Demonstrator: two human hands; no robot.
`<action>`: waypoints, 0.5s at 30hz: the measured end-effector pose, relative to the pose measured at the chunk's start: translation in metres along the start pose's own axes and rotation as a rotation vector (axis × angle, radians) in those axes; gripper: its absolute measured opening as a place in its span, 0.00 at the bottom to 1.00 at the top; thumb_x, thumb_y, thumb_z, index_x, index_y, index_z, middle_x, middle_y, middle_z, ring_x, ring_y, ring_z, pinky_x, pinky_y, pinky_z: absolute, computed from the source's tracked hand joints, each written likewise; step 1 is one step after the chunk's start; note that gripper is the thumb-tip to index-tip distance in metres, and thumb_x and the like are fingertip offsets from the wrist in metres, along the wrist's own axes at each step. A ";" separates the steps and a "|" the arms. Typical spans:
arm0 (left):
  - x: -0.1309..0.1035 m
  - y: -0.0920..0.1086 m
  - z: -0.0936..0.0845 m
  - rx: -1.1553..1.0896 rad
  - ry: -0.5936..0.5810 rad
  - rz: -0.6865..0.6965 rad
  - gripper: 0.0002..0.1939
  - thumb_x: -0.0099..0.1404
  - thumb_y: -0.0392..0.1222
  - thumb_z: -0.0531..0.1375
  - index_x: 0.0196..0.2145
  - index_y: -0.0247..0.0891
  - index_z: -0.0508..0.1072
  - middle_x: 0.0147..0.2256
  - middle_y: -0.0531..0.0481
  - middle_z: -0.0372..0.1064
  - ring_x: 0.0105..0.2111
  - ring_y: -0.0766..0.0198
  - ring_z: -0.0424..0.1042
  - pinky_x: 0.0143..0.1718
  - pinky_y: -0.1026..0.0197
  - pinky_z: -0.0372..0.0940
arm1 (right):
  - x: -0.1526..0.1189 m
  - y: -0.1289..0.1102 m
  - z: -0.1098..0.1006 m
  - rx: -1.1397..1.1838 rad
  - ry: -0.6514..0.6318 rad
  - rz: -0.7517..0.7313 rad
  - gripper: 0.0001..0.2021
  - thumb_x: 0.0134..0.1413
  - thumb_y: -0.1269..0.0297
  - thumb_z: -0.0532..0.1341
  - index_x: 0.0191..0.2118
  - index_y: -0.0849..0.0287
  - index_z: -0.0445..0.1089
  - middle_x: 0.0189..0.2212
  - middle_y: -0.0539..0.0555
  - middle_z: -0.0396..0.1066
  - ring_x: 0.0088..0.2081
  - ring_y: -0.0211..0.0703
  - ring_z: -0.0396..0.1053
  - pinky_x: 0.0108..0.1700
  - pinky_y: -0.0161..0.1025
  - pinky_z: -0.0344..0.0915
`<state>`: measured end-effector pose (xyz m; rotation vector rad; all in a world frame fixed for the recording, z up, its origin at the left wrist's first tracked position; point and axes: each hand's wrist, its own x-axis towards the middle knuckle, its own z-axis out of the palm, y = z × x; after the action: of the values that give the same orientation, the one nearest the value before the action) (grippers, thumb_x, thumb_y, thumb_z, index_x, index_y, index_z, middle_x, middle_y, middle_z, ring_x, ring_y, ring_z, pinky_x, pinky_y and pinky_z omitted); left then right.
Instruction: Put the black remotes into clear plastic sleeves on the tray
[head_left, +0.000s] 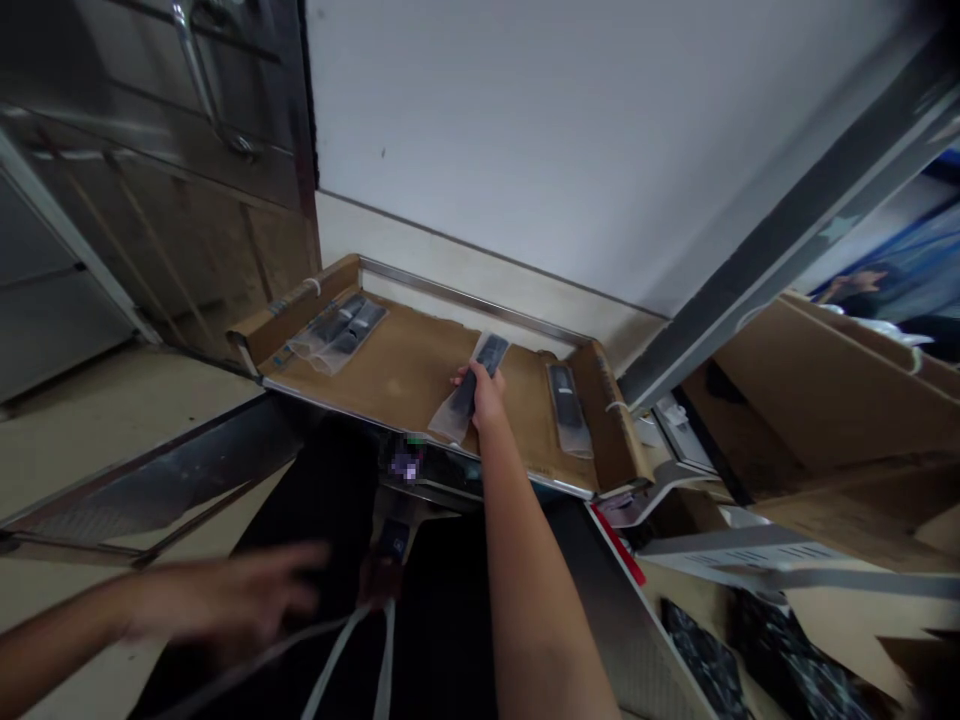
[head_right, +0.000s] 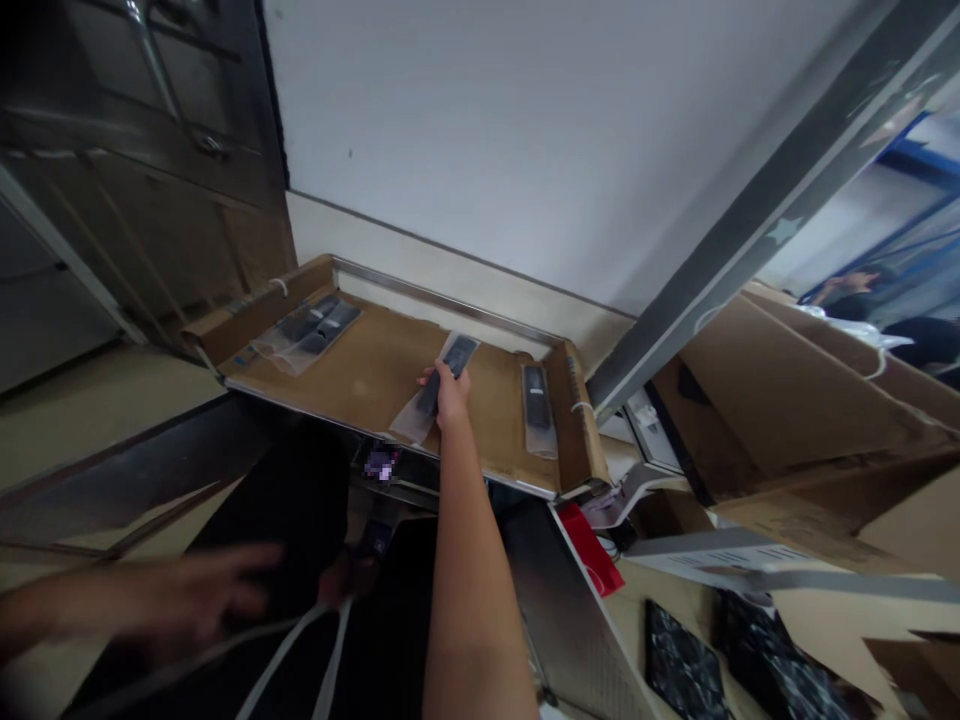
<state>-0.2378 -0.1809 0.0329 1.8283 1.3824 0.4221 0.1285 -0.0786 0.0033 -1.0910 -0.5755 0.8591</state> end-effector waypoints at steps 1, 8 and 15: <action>0.004 -0.001 -0.008 -0.108 -0.054 0.014 0.28 0.53 0.63 0.60 0.45 0.45 0.78 0.40 0.44 0.78 0.48 0.49 0.74 0.41 0.52 0.73 | 0.000 0.000 0.000 -0.002 0.000 -0.002 0.14 0.44 0.58 0.65 0.36 0.57 0.64 0.21 0.45 0.72 0.20 0.38 0.71 0.23 0.33 0.68; 0.023 -0.035 -0.036 -0.588 -0.270 -0.162 0.24 0.53 0.56 0.68 0.46 0.47 0.79 0.48 0.47 0.76 0.49 0.48 0.73 0.52 0.47 0.68 | -0.002 -0.001 0.001 0.015 0.012 -0.008 0.14 0.45 0.58 0.66 0.36 0.57 0.64 0.22 0.46 0.72 0.21 0.38 0.71 0.22 0.32 0.67; 0.040 -0.029 0.016 -0.854 -0.134 -0.189 0.19 0.57 0.53 0.68 0.42 0.39 0.78 0.36 0.48 0.73 0.36 0.60 0.72 0.37 0.61 0.69 | 0.001 0.001 0.000 0.004 0.023 -0.001 0.15 0.46 0.57 0.67 0.36 0.57 0.63 0.22 0.47 0.73 0.19 0.38 0.71 0.22 0.33 0.67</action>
<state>-0.2323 -0.1474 -0.0062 0.9988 1.0320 0.6512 0.1282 -0.0775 0.0024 -1.0954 -0.5549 0.8456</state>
